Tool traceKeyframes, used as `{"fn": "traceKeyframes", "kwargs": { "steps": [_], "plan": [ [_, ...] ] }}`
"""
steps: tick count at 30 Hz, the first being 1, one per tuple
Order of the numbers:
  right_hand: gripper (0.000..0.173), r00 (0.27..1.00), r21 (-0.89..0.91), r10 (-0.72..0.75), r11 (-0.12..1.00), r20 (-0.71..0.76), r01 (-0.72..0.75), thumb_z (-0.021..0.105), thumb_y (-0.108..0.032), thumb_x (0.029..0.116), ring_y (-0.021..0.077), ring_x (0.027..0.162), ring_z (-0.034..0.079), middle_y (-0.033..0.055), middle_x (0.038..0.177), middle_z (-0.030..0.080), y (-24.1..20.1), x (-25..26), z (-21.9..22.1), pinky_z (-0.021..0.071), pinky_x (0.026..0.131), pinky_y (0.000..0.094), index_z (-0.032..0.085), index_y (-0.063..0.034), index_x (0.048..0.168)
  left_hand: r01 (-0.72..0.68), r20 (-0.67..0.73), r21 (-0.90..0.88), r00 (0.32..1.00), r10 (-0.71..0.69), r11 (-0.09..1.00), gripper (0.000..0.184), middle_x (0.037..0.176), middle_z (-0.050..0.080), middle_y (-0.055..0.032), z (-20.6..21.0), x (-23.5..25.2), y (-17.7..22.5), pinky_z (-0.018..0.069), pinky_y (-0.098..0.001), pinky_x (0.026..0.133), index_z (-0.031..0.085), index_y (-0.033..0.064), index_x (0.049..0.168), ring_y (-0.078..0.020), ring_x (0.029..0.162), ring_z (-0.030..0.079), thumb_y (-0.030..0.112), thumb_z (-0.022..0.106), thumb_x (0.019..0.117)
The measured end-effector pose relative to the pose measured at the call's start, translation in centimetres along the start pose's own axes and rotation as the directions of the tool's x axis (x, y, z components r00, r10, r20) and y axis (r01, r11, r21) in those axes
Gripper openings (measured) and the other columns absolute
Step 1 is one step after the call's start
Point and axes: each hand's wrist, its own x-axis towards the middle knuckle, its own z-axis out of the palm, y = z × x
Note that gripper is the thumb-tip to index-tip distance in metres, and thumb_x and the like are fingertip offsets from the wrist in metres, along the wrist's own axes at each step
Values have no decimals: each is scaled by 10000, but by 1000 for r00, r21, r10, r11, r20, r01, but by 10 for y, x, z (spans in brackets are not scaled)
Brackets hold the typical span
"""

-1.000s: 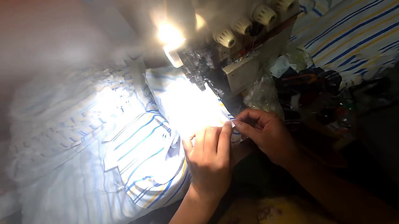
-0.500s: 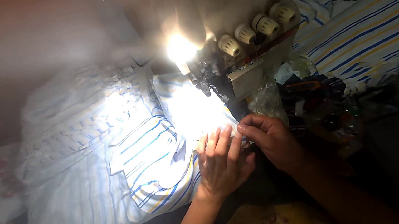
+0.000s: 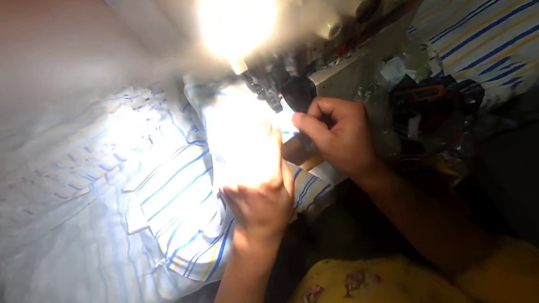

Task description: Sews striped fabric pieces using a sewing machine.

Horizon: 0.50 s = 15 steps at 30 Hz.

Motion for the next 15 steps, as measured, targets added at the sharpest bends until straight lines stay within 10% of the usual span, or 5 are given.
{"fn": "traceKeyframes", "kwargs": {
  "steps": [2, 4, 6, 11, 15],
  "plan": [
    [408, 1000, -24, 15, 1000, -5, -15, 622, -121, 940, -20, 395, 303, -70, 494, 370, -2, 7, 4, 247, 379, 138, 416, -150, 589, 55, 48, -18, 997, -54, 998, 252, 914, 746, -157, 2, 14, -6, 523, -454, 616, 777, 16, 1021, -320, 785, 717, 57, 560, 898],
    [423, 1000, -47, 8, 999, -21, -9, 617, -101, 929, -24, 411, 300, -84, 501, 356, -3, 11, 6, 237, 400, 141, 388, -166, 580, 145, 198, -59, 971, -131, 988, 320, 1239, 719, -140, 0, 29, -11, 524, -495, 942, 737, 4, 1142, -321, 1163, 683, 57, 487, 950],
    [411, 999, -60, -8, 998, -34, 6, 623, -91, 919, -30, 418, 305, -90, 507, 354, -4, 10, 5, 239, 406, 137, 395, -169, 585, 232, 263, -52, 942, -211, 971, 345, 1305, 690, -138, 4, 42, -13, 490, -504, 1003, 738, 6, 1169, -322, 1228, 649, 29, 473, 949],
    [317, 999, -70, -1, 998, 42, 4, 646, -135, 933, -68, 454, 381, -107, 537, 431, -19, -10, -3, 320, 432, 102, 532, -138, 638, 280, 236, 71, 928, -289, 957, 283, 1262, 674, -201, -15, 29, -5, 508, -575, 886, 679, -20, 1205, -389, 1132, 655, 97, 569, 972],
    [337, 985, -100, -2, 995, 173, 19, 635, -207, 956, -77, 476, 390, -113, 548, 433, -21, -26, 0, 317, 459, 109, 541, -139, 639, 390, 136, 291, 887, -441, 873, 200, 800, 688, -203, -41, -5, 22, 490, -498, 572, 707, -37, 988, -368, 707, 687, 120, 638, 885]
  ]
}}
